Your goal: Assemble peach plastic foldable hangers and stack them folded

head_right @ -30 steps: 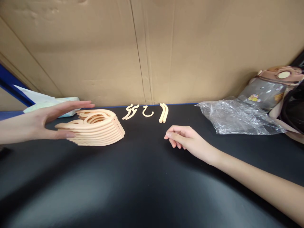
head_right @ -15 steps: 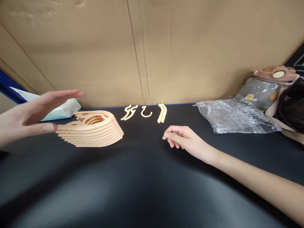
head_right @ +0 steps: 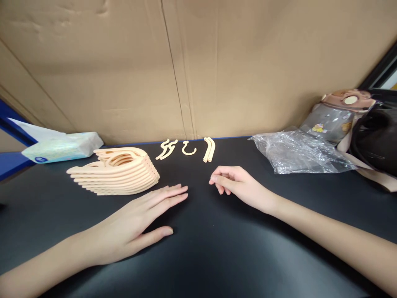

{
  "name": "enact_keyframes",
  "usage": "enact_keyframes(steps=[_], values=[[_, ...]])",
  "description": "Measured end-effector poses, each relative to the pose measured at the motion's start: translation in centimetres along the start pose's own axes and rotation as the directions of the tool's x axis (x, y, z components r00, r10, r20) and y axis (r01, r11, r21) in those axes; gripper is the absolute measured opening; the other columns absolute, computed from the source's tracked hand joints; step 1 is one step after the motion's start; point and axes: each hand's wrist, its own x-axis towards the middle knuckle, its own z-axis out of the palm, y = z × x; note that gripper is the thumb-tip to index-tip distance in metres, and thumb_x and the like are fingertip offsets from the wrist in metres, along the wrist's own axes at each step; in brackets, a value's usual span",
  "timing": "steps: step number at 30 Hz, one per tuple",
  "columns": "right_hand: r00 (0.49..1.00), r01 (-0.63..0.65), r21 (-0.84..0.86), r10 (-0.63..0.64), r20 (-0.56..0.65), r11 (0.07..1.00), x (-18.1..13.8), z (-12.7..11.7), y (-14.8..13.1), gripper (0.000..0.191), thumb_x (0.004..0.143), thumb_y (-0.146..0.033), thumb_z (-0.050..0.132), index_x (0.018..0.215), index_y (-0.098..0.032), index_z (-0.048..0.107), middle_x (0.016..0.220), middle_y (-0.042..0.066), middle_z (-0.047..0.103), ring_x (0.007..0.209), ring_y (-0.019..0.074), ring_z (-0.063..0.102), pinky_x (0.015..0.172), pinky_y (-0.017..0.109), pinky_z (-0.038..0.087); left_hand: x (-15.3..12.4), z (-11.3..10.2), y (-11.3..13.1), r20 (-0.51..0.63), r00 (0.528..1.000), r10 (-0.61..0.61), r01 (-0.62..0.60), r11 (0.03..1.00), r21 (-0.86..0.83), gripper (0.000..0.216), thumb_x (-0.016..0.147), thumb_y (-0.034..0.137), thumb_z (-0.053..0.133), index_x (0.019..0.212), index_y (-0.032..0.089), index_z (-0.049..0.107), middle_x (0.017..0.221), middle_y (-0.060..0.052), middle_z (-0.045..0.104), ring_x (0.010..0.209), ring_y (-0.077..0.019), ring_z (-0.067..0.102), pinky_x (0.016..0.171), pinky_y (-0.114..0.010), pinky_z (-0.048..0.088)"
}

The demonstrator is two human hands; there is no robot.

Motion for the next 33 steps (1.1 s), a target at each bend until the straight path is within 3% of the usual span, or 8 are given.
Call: enact_keyframes(steps=[4,13,16,20,24,27,30,33], values=[[1.0,0.007,-0.051,-0.007,0.006,0.999,0.2,0.0,-0.1,0.028,0.094,-0.042,0.049,0.086,-0.018,0.061,0.066,-0.003,0.054,0.057,0.0084,0.047,0.048,0.022,0.033,0.0,-0.2,-0.2,0.083,0.996,-0.044,0.043,0.999,0.007,0.05,0.1,0.04,0.045,0.147,0.024,0.038,0.155,-0.007,0.038,0.143,-0.0271,0.035,0.115,-0.05,0.035],[0.994,0.104,-0.33,-0.09,0.058,0.938,2.1,0.4,-2.0,0.032,0.098,-0.036,0.037,0.092,-0.016,0.06,0.065,0.0,0.058,0.05,0.01,0.049,0.045,0.022,0.038,0.0,0.3,-0.5,0.053,0.998,-0.036,0.037,0.999,-0.016,0.05,0.101,0.041,0.043,0.147,0.025,0.037,0.156,-0.005,0.035,0.143,-0.0264,0.033,0.117,-0.049,0.032],[0.969,0.244,-0.515,-0.226,0.1,0.822,4.3,0.7,-3.1,0.021,0.096,-0.029,0.044,0.095,-0.017,0.062,0.075,0.003,0.064,0.067,0.0141,0.058,0.062,0.026,0.045,0.1,-0.1,-0.3,0.049,0.998,-0.031,0.032,0.999,-0.02,0.049,0.1,0.04,0.044,0.146,0.023,0.04,0.155,-0.007,0.038,0.143,-0.0262,0.035,0.117,-0.048,0.032],[0.898,0.408,-0.731,-0.386,0.212,0.546,9.4,0.9,-4.2,0.021,0.093,-0.013,0.046,0.103,-0.016,0.064,0.108,0.012,0.064,0.101,0.0245,0.056,0.085,0.036,0.042,0.1,-0.3,-0.2,0.045,0.999,-0.023,0.024,0.999,-0.026,0.048,0.1,0.037,0.046,0.145,0.022,0.042,0.153,-0.009,0.04,0.141,-0.0272,0.037,0.116,-0.049,0.034],[0.856,0.472,-0.812,-0.4,0.328,0.344,15.2,1.4,-4.6,0.043,0.084,0.003,0.044,0.121,-0.012,0.06,0.118,0.016,0.06,0.106,0.028,0.054,0.086,0.039,0.042,0.3,-0.1,-0.4,0.035,0.999,-0.008,0.009,1.0,-0.022,0.048,0.1,0.035,0.046,0.145,0.02,0.041,0.153,-0.011,0.04,0.141,-0.0278,0.038,0.115,-0.051,0.035],[0.835,0.518,-0.815,-0.36,0.416,0.26,18.8,2.4,-4.7,0.064,0.077,0.011,0.044,0.134,-0.017,0.053,0.125,0.013,0.06,0.108,0.0255,0.055,0.083,0.036,0.043,0.3,0.1,-0.5,0.027,1.0,0.002,-0.002,1.0,-0.026,0.048,0.099,0.034,0.047,0.145,0.02,0.041,0.152,-0.01,0.042,0.14,-0.027,0.039,0.115,-0.049,0.035],[0.817,0.556,-0.803,-0.321,0.48,0.214,21.0,3.3,-5.0,0.063,0.081,0.007,0.046,0.138,-0.02,0.051,0.128,0.01,0.061,0.11,0.0229,0.057,0.079,0.031,0.044,0.2,0.2,-0.7,-0.01,1.0,0.016,-0.016,0.999,-0.035,0.048,0.099,0.033,0.048,0.145,0.022,0.04,0.152,-0.009,0.042,0.141,-0.0253,0.039,0.117,-0.047,0.034],[0.805,0.577,-0.796,-0.285,0.52,0.18,21.9,3.6,-5.5,0.048,0.086,0.0,0.051,0.128,-0.02,0.061,0.119,0.008,0.068,0.104,0.0215,0.061,0.074,0.028,0.043,0.2,0.3,-0.8,0.01,1.0,0.014,-0.014,1.0,-0.019,0.048,0.099,0.032,0.047,0.145,0.019,0.04,0.152,-0.009,0.041,0.141,-0.0251,0.038,0.116,-0.047,0.034]])
